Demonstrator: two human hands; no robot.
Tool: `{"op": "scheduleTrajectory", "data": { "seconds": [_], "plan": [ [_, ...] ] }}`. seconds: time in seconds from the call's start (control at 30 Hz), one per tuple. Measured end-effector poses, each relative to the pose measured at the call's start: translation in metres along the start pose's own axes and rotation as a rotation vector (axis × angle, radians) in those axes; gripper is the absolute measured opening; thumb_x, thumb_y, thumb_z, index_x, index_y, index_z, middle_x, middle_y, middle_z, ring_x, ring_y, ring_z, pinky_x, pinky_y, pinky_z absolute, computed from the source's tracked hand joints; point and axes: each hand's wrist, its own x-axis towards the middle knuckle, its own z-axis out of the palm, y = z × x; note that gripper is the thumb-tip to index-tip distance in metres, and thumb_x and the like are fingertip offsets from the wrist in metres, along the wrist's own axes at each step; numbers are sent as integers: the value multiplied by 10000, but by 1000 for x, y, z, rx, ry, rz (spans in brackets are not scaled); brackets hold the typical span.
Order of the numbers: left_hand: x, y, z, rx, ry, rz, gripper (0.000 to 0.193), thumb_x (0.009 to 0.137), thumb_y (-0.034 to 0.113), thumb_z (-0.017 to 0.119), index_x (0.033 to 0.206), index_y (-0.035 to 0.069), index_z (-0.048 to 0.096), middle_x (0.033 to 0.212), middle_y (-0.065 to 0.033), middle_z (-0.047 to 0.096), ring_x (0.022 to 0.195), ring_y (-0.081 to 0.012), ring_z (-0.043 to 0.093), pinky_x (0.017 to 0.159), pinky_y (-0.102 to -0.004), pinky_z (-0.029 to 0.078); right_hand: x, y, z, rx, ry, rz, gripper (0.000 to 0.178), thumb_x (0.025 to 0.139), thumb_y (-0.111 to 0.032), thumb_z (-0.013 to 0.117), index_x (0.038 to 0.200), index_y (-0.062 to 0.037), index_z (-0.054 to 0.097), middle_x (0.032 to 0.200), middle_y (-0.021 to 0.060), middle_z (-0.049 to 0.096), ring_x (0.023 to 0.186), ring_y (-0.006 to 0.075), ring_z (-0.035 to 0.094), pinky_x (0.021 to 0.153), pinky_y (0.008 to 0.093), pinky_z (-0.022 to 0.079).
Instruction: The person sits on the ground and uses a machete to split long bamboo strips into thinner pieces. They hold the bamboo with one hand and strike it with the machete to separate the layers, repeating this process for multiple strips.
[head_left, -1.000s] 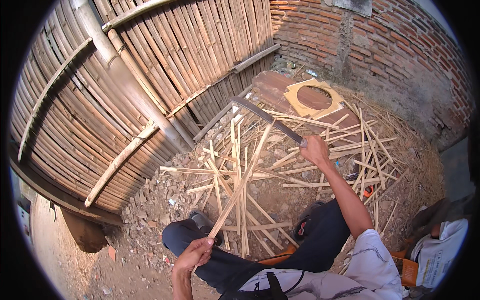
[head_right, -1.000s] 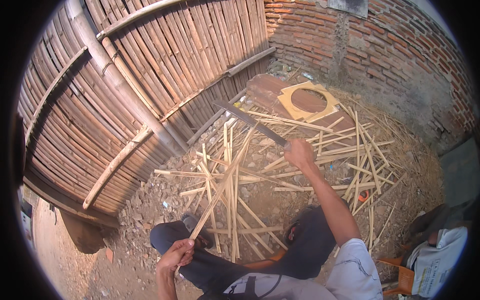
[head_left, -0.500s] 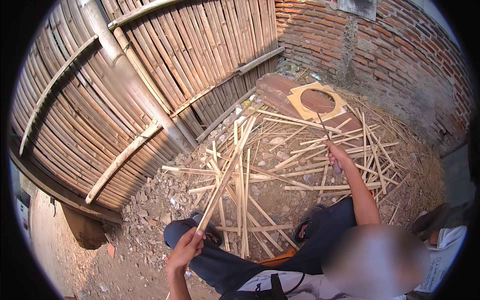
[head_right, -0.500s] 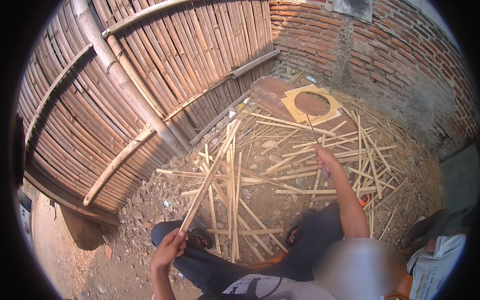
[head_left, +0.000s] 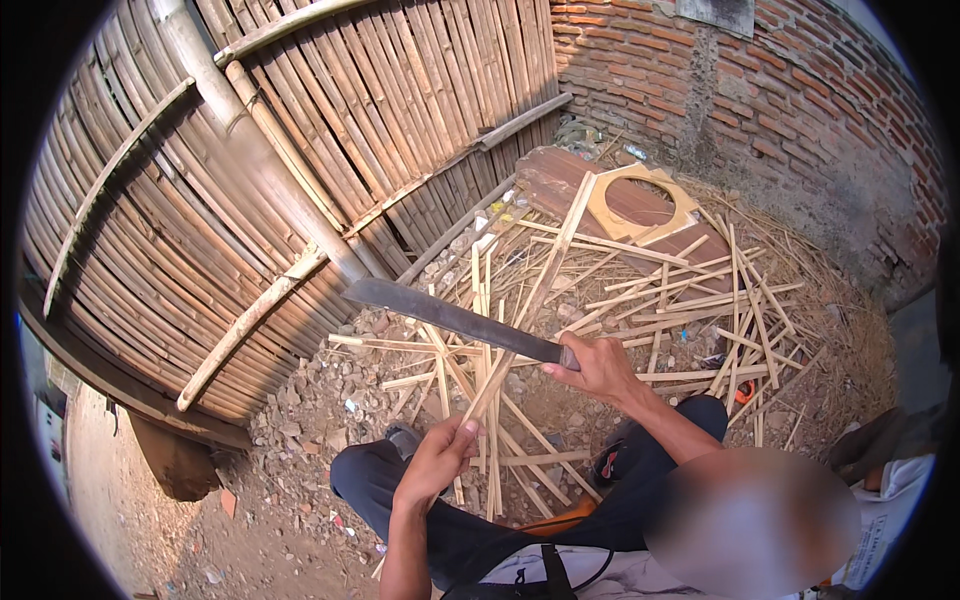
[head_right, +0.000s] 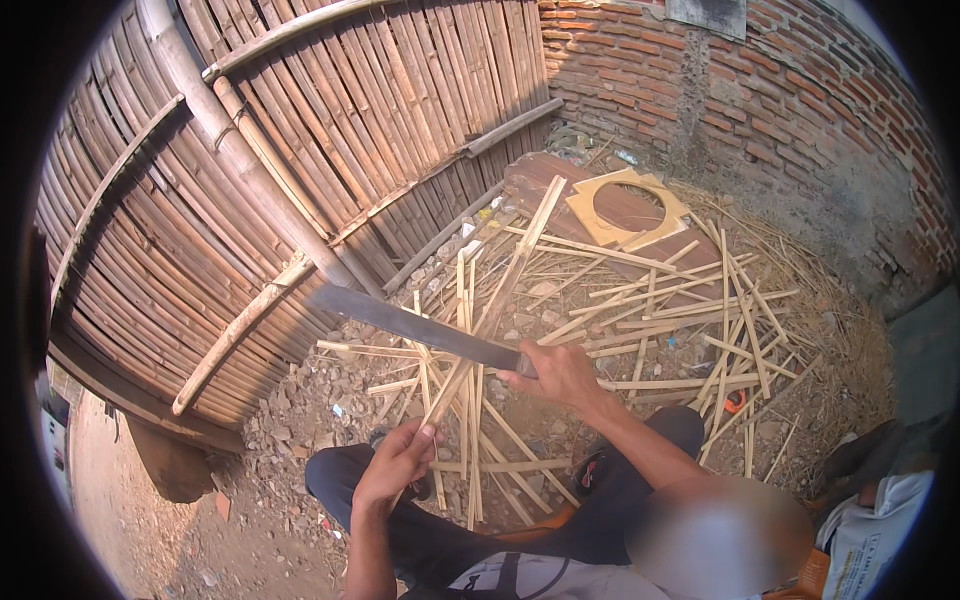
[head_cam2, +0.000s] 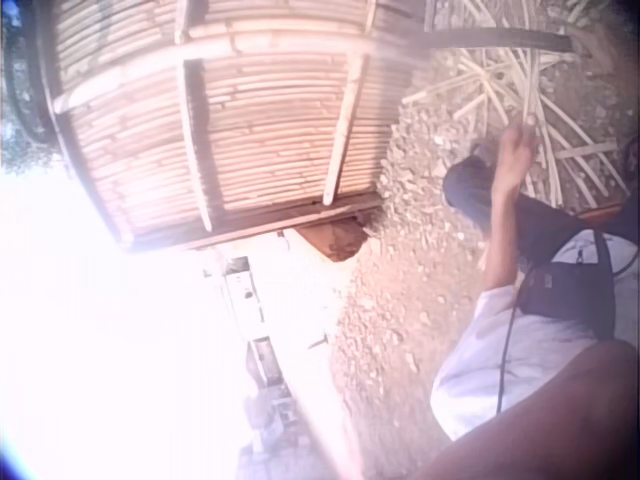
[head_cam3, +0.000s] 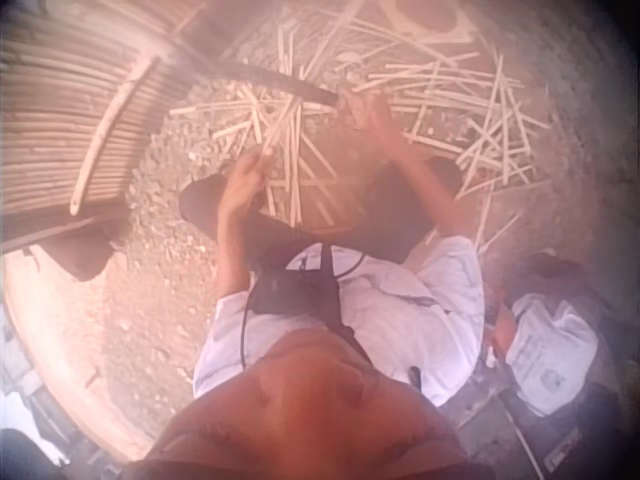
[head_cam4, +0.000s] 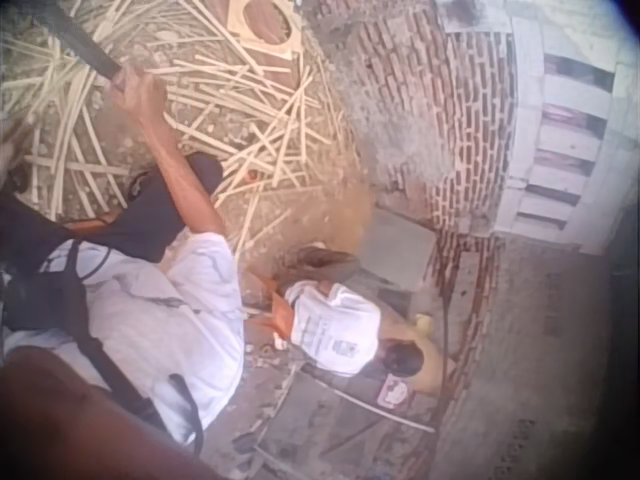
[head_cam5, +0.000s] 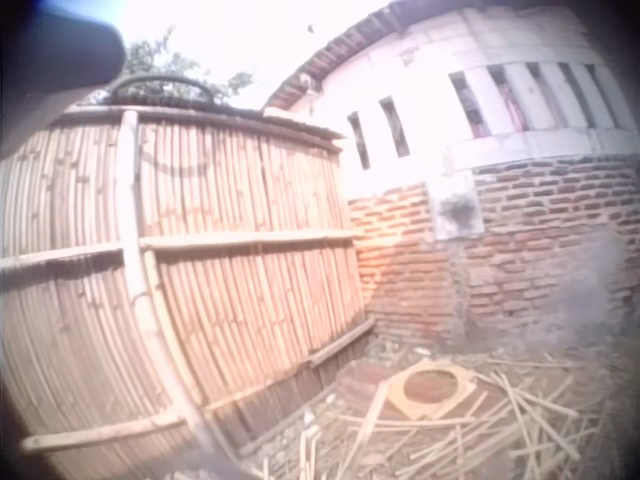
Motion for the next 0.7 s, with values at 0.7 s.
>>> {"op": "scheduleTrajectory", "data": {
  "seconds": [0.7],
  "plan": [
    [14, -3, 17, -177, -43, -130, 486, 1100, 444, 403, 757, 105, 459, 578, 48, 344, 467, -78, 302, 457, -256, 282, -8, 3, 21, 110, -92, 96, 667, 957, -578, 581, 1121, 58, 695, 522, 174, 561, 509, 338, 620, 520, 441, 492]
  ]
}}
